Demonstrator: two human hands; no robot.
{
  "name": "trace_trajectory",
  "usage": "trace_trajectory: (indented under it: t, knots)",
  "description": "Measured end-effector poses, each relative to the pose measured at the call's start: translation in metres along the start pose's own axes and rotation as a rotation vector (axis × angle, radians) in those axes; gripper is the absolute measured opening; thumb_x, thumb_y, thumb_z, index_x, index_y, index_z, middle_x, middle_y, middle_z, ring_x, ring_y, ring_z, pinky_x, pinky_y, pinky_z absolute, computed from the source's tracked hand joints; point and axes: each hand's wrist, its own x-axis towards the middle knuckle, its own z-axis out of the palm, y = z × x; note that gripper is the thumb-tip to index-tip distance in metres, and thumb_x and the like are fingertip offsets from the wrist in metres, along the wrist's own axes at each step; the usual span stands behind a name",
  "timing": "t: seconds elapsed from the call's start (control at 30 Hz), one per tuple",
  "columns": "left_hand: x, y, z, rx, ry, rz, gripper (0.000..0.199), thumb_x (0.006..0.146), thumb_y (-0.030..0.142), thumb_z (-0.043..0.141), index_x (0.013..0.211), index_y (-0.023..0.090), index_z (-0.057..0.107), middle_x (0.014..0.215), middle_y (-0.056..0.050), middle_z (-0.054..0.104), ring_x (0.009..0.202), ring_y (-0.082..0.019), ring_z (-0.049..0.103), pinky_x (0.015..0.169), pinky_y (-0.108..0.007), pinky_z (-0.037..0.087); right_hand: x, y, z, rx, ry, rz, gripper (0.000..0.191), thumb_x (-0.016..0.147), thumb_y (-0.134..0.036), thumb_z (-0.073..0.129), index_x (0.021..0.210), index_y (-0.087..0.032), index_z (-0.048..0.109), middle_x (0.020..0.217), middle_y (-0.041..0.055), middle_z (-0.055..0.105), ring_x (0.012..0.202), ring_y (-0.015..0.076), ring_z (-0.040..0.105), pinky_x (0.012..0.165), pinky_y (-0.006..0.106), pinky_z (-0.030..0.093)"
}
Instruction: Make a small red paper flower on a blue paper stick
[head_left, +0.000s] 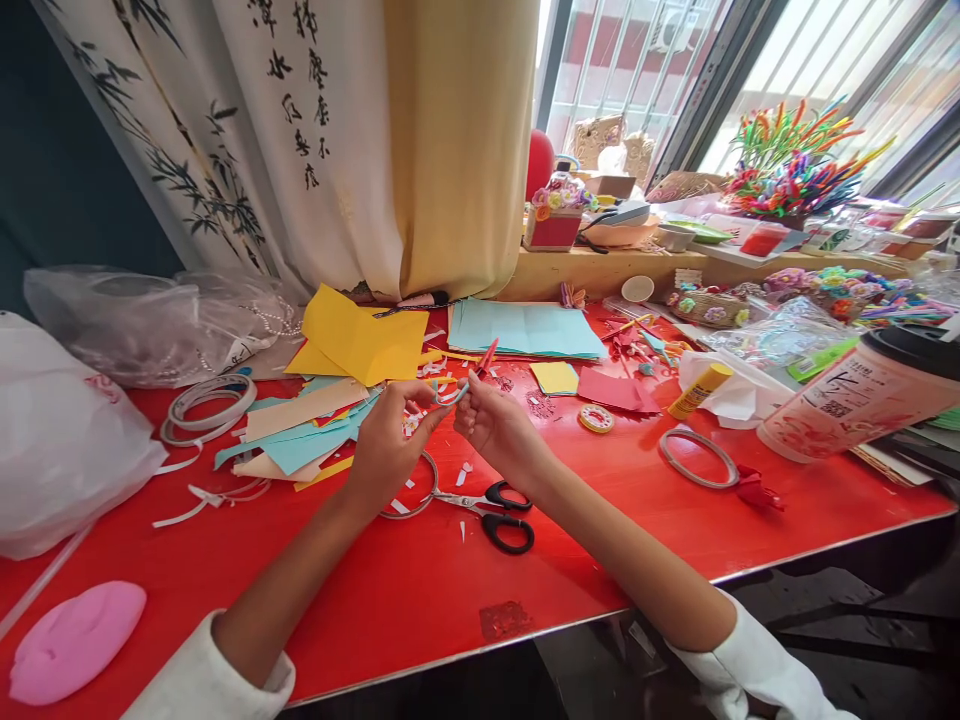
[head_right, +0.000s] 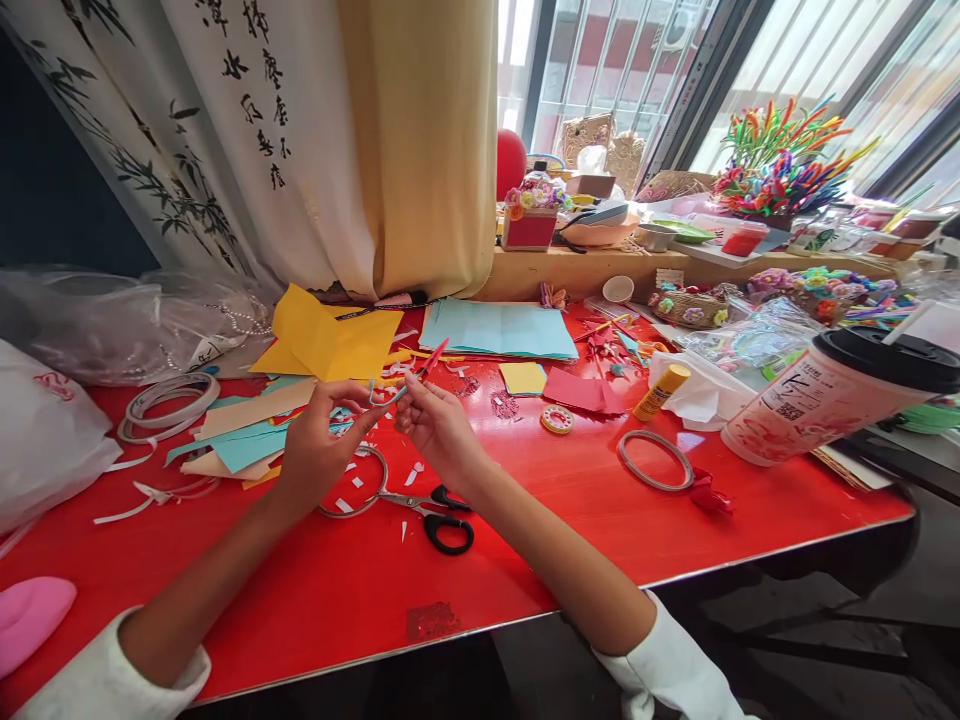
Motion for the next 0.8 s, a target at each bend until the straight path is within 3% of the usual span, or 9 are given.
trace_trajectory:
  t: [0.3,0.57,0.8]
  knots:
    - [0.0014,0.0038,0.0002,-0.092,-0.027,-0.079,0.019,0.078,0.035,0.059,0.09,0.021,0.052,0.089,-0.001,0.06,0.078,-0.013,0.057,0.073,-0.028,0.047,-0.0036,-0.0049,-0.003,-0.417,-0.017,-0.127,0.022,0.076,-0.038,0.062,0.076,-0.016,0.064,0.061,-0.0033,0.049,0.054,0.0058,0.043,0.054,0.022,0.033]
    - [0.0003,0.0044,0.0007,-0.2,0.005,-0.107,0.024,0.077,0.029,0.061,0.099,0.022,0.054,0.091,0.0,0.062,0.084,-0.013,0.059,0.078,-0.027,0.046,-0.0047,0.001,-0.0027,-0.438,-0.004,-0.125,0.024,0.078,-0.04,0.058,0.075,-0.016,0.06,0.063,-0.0028,0.051,0.055,0.0067,0.045,0.056,0.023,0.035]
    - [0.0037,0.0017,-0.0015,-0.125,-0.098,-0.026,0.022,0.08,0.03,0.057,0.1,0.023,0.055,0.093,-0.001,0.061,0.082,-0.014,0.059,0.076,-0.027,0.047,-0.0063,0.0034,0.0,-0.43,0.042,-0.202,0.02,0.077,-0.038,0.061,0.081,-0.019,0.058,0.064,-0.0033,0.053,0.056,0.0072,0.046,0.056,0.023,0.035]
